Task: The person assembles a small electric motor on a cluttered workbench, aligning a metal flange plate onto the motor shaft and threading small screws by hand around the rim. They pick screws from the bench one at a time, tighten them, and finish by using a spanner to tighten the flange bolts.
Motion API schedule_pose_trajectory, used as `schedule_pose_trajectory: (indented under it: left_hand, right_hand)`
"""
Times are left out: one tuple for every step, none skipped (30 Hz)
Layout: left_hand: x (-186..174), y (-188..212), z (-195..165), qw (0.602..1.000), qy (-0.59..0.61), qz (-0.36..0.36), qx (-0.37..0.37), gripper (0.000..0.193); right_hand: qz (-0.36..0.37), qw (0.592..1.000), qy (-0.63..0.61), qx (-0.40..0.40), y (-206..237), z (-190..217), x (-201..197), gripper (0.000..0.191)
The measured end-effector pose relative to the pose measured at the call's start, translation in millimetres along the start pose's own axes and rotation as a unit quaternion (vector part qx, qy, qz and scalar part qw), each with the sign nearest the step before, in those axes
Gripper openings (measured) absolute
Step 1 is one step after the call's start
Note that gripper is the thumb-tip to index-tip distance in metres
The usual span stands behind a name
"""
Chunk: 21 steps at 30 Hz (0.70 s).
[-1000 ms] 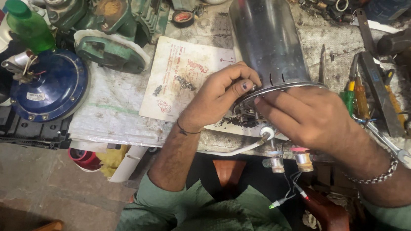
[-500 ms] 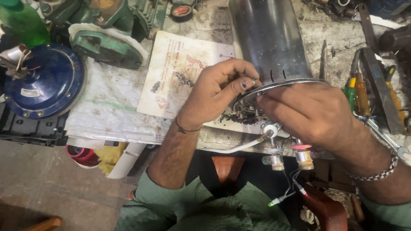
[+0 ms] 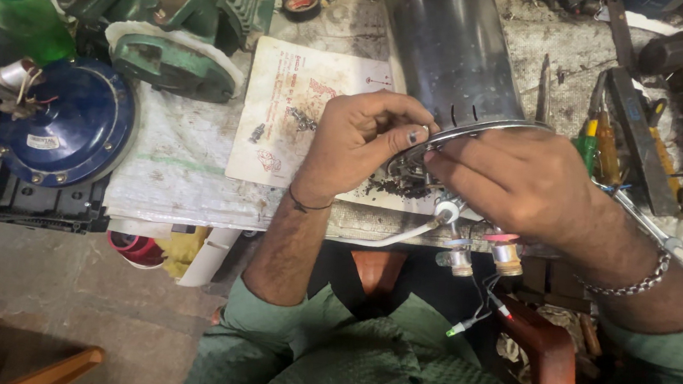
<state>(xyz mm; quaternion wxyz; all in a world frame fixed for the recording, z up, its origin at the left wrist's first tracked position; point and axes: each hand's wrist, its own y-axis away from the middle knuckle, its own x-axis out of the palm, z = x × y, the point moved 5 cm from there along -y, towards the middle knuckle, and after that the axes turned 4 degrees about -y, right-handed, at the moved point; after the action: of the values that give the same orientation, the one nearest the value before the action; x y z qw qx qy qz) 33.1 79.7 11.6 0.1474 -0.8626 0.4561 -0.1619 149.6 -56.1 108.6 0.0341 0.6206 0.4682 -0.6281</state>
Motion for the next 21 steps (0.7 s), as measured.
schedule_pose_trajectory:
  left_hand:
    - [0,0,0,1.0,0.008,-0.001,-0.001,0.017]
    - [1,0,-1,1.0,0.016,-0.001,-0.002,0.016]
    - [2,0,-1,1.0,0.025,-0.002,-0.003,0.016]
    - [1,0,-2,1.0,0.017,-0.005,0.003,0.016]
    - [1,0,-3,1.0,0.008,-0.008,0.009,0.016]
    - [1,0,-3,1.0,-0.001,-0.012,0.015,0.016]
    - [1,0,-4,1.0,-0.002,-0.012,0.017,0.016]
    - [2,0,-4,1.0,-0.004,-0.012,0.02,0.016]
    - [2,0,-4,1.0,-0.006,-0.012,0.022,0.017]
    - [2,0,-4,1.0,-0.003,-0.014,0.021,0.017]
    - [3,0,-4,1.0,-0.001,-0.016,0.021,0.017]
    - [3,0,-4,1.0,0.001,-0.018,0.021,0.017]
    - [3,0,-5,1.0,-0.002,-0.017,0.025,0.017]
    - [4,-1,-5,0.999,-0.005,-0.017,0.029,0.017]
    - [4,0,-6,0.999,-0.01,-0.018,0.033,0.017]
    - [4,-1,-7,0.999,-0.016,-0.015,0.036,0.017]
    - [4,-1,-8,0.999,-0.023,-0.013,0.038,0.016]
    - [5,-1,-9,0.999,-0.028,-0.009,0.041,0.016]
    - [5,-1,-10,0.999,-0.031,-0.01,0.043,0.016]
    - [5,-1,-11,0.998,-0.034,-0.011,0.046,0.016]
    - [6,0,-12,0.998,-0.038,-0.012,0.047,0.016]
  right_hand:
    - [0.002,1.0,0.01,-0.009,-2,1,-2,0.018]
    - [0.002,1.0,0.002,0.001,-5,0,-2,0.018]
    - [0.002,1.0,-0.007,0.011,-6,0,-2,0.019]
    - [0.002,1.0,-0.015,0.02,-7,-1,-2,0.02]
    - [-0.001,0.999,-0.022,0.029,-8,-1,-2,0.022]
    - [-0.004,0.999,-0.028,0.039,-8,-1,-3,0.023]
    - [-0.006,0.998,-0.035,0.049,-7,-2,-3,0.025]
    - [-0.001,0.999,-0.031,0.045,-7,-1,-3,0.024]
    - [0.003,0.999,-0.026,0.041,-7,0,-3,0.023]
    - [0.007,0.999,-0.021,0.039,-7,0,-2,0.022]
    - [0.006,0.999,-0.02,0.034,-7,1,-3,0.022]
    - [0.004,0.999,-0.019,0.03,-7,1,-4,0.022]
    - [0.002,1.0,-0.018,0.024,-7,2,-5,0.022]
    - [-0.001,0.999,-0.019,0.029,-8,1,-5,0.021]
    - [-0.004,0.999,-0.022,0.033,-8,1,-6,0.021]
    - [-0.007,0.999,-0.024,0.036,-8,0,-7,0.02]
    - [0.008,1.0,-0.004,0.021,-8,1,-5,0.018]
    - [0.025,1.0,0.017,0.006,-7,2,-3,0.016]
    - [0.041,0.998,0.039,-0.01,-6,3,-1,0.014]
    - [0.045,0.998,0.041,-0.014,-5,2,1,0.011]
    - [0.049,0.998,0.043,-0.017,-4,1,2,0.009]
